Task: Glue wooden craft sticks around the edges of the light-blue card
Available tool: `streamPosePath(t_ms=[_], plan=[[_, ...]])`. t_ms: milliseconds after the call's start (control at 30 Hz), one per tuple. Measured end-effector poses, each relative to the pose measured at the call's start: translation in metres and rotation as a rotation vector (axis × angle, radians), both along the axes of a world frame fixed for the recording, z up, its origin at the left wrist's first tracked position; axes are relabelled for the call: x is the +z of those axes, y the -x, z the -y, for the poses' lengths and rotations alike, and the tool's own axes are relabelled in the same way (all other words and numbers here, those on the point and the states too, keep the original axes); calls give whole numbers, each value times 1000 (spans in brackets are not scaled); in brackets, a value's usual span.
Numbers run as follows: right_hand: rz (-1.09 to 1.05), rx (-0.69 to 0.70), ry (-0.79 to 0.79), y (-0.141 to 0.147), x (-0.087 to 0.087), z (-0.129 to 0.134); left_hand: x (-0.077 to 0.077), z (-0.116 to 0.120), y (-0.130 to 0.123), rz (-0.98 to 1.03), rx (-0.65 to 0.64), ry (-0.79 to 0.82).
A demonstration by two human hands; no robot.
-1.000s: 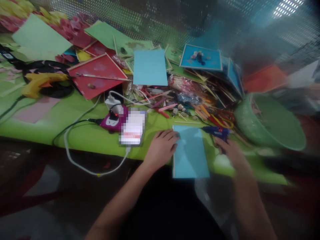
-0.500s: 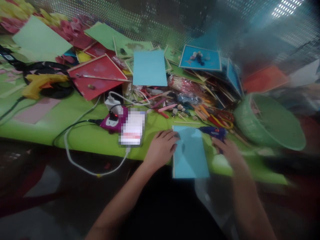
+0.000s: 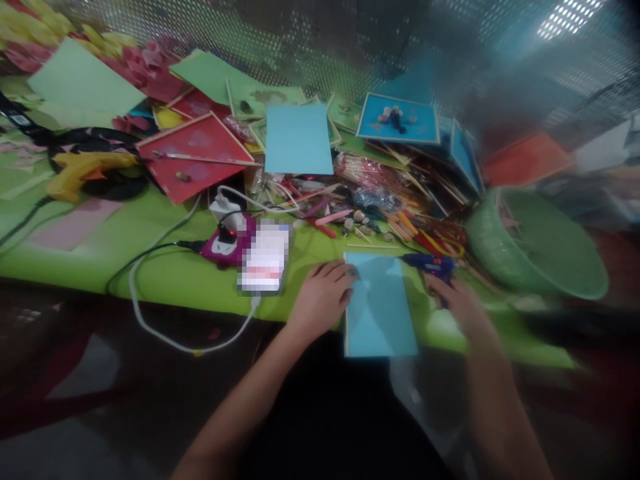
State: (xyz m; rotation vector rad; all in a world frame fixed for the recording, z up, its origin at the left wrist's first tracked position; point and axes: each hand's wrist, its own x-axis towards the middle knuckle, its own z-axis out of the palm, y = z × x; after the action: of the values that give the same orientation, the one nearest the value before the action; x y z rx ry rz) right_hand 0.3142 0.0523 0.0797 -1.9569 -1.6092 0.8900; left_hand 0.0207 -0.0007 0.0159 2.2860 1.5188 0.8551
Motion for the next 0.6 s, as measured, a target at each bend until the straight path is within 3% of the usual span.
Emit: streamPosePath(t_ms=[167,600], plan=[[-71,-51,-51,-4,-4,1,0,0,0,-5,2,-5],[-2,-9,-30,-5,-7,1,-1,-1,0,-9,2,-4]])
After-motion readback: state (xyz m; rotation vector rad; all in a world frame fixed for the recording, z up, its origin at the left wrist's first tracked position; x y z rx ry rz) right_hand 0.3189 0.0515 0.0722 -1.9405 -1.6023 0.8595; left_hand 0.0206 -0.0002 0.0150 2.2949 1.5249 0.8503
